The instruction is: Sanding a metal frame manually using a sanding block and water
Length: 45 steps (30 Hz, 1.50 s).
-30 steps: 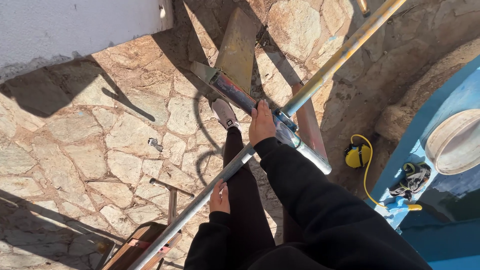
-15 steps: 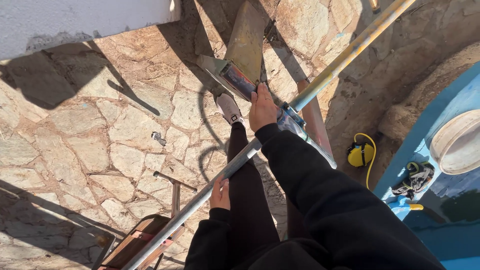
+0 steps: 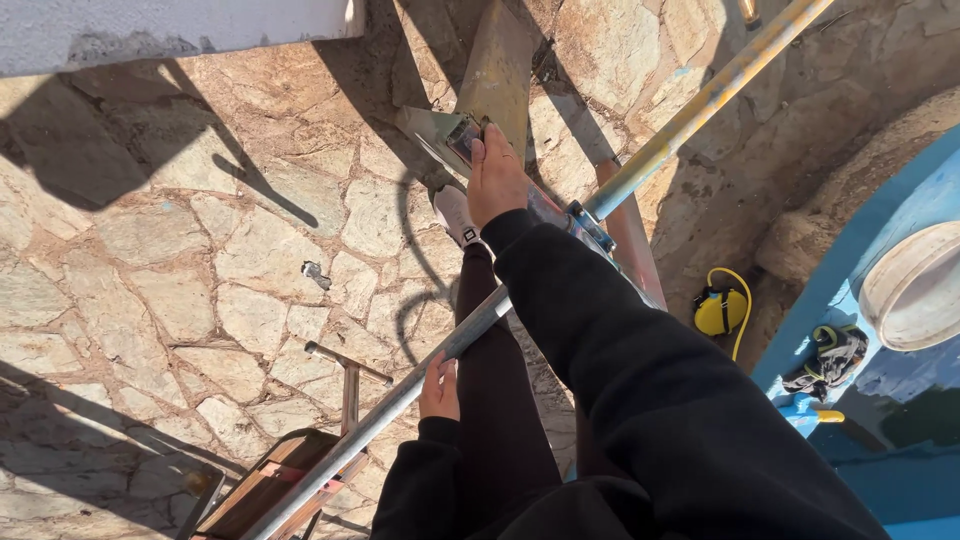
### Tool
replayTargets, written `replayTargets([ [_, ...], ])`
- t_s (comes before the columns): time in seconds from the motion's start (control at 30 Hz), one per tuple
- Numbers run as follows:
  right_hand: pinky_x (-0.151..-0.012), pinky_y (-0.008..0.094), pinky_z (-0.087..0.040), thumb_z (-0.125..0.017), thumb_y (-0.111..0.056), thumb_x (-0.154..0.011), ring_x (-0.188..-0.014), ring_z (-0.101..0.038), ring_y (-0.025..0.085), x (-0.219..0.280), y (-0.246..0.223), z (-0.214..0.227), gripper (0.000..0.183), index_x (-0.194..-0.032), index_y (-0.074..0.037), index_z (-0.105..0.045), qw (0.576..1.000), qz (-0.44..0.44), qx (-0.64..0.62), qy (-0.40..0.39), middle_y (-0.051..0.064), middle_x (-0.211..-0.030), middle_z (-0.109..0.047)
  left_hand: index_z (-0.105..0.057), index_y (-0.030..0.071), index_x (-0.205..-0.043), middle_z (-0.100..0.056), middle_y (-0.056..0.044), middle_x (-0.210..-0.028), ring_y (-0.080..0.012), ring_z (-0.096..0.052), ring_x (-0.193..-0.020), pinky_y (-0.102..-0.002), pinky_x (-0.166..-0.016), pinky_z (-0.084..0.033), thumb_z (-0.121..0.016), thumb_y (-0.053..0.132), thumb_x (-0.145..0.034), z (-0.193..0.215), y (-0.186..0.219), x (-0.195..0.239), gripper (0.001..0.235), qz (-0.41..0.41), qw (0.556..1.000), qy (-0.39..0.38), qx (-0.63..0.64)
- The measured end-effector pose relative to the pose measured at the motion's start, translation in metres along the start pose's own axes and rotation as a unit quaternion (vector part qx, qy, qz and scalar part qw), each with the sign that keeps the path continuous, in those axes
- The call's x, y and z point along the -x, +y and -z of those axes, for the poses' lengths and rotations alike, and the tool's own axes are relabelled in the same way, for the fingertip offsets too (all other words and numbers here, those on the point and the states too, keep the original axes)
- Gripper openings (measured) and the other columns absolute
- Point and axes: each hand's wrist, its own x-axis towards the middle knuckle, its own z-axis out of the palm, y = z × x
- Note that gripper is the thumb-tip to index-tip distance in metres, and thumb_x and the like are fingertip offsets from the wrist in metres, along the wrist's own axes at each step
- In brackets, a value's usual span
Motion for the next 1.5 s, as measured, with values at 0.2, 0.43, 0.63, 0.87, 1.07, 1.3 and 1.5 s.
replayTargets([
  [0.2, -0.121, 0.048, -0.038, -0.042, -0.021, -0.116, -0.146, -0.041, 0.045, 0.069, 0.059, 0.015, 0.05, -0.157, 0.007, -0.038, 0.972, 0.194, 0.088, 0.1, 0.032, -0.156, -0.042, -0.05, 0.021, -0.153, -0.07, -0.006, -0.136, -0.0308, -0.071, -0.117, -0.049, -0.104, -0.059, -0.046, 0.044, -0.11, -0.003, -0.004, 0.002, 0.049, -0.002, 1.0, -0.022, -0.001],
  [0.43, -0.125, 0.05, -0.035, -0.033, -0.026, -0.118, -0.147, -0.042, 0.046, 0.026, 0.001, -0.008, 0.053, -0.157, 0.01, -0.028, 0.984, 0.111, 0.132, 0.054, 0.034, -0.155, -0.039, -0.05, 0.023, -0.153, -0.071, -0.004, -0.136, -0.031, -0.071, -0.117, -0.048, -0.103, -0.058, -0.047, 0.044, -0.109, -0.002, -0.006, 0.001, 0.049, -0.002, 1.0, -0.003, -0.017],
  [0.63, -0.123, 0.049, -0.035, -0.042, -0.02, -0.115, -0.148, -0.039, 0.046, 0.069, 0.066, 0.004, 0.052, -0.157, 0.01, -0.035, 0.952, 0.219, 0.169, 0.132, 0.032, -0.159, -0.038, -0.05, 0.019, -0.153, -0.07, -0.008, -0.136, -0.0332, -0.071, -0.118, -0.05, -0.103, -0.058, -0.046, 0.04, -0.11, -0.001, 0.002, 0.005, 0.048, -0.001, 1.0, -0.029, 0.002],
  [0.87, -0.124, 0.049, -0.037, -0.044, -0.025, -0.114, -0.148, -0.042, 0.043, 0.03, 0.009, -0.027, 0.053, -0.157, 0.006, -0.035, 0.965, 0.178, 0.137, 0.134, 0.03, -0.158, -0.041, -0.046, 0.02, -0.155, -0.069, -0.006, -0.138, -0.031, -0.07, -0.12, -0.051, -0.105, -0.056, -0.042, 0.042, -0.112, -0.001, -0.006, 0.007, 0.049, 0.0, 1.0, -0.027, -0.006],
  [1.07, -0.12, 0.051, -0.036, -0.038, -0.024, -0.116, -0.143, -0.044, 0.048, 0.071, 0.066, 0.017, 0.052, -0.155, 0.009, -0.038, 0.98, 0.126, 0.12, 0.095, 0.034, -0.154, -0.043, -0.047, 0.022, -0.154, -0.069, -0.005, -0.138, -0.03, -0.069, -0.122, -0.052, -0.108, -0.056, -0.042, 0.042, -0.111, 0.006, 0.005, 0.001, 0.048, 0.013, 0.999, -0.042, -0.011],
  [1.3, -0.126, 0.042, -0.037, -0.037, -0.033, -0.115, -0.15, -0.043, 0.031, -0.002, -0.007, -0.02, 0.053, -0.154, 0.002, -0.041, 0.99, 0.088, 0.071, 0.085, 0.021, -0.159, -0.046, -0.057, 0.02, -0.146, -0.076, 0.004, -0.132, -0.0135, -0.071, -0.118, -0.03, -0.097, -0.054, -0.046, 0.041, -0.103, -0.006, 0.015, 0.0, 0.049, 0.039, 0.999, -0.002, 0.011],
  [1.5, -0.114, 0.052, -0.044, -0.037, -0.029, -0.117, -0.138, -0.05, 0.047, 0.079, 0.072, 0.03, 0.05, -0.155, 0.003, -0.043, 0.995, 0.031, 0.076, 0.058, 0.032, -0.15, -0.05, -0.045, 0.021, -0.156, -0.067, -0.005, -0.141, -0.0292, -0.068, -0.125, -0.05, -0.109, -0.055, -0.042, 0.042, -0.111, 0.0, 0.0, 0.003, 0.049, 0.025, 0.998, -0.062, -0.014],
])
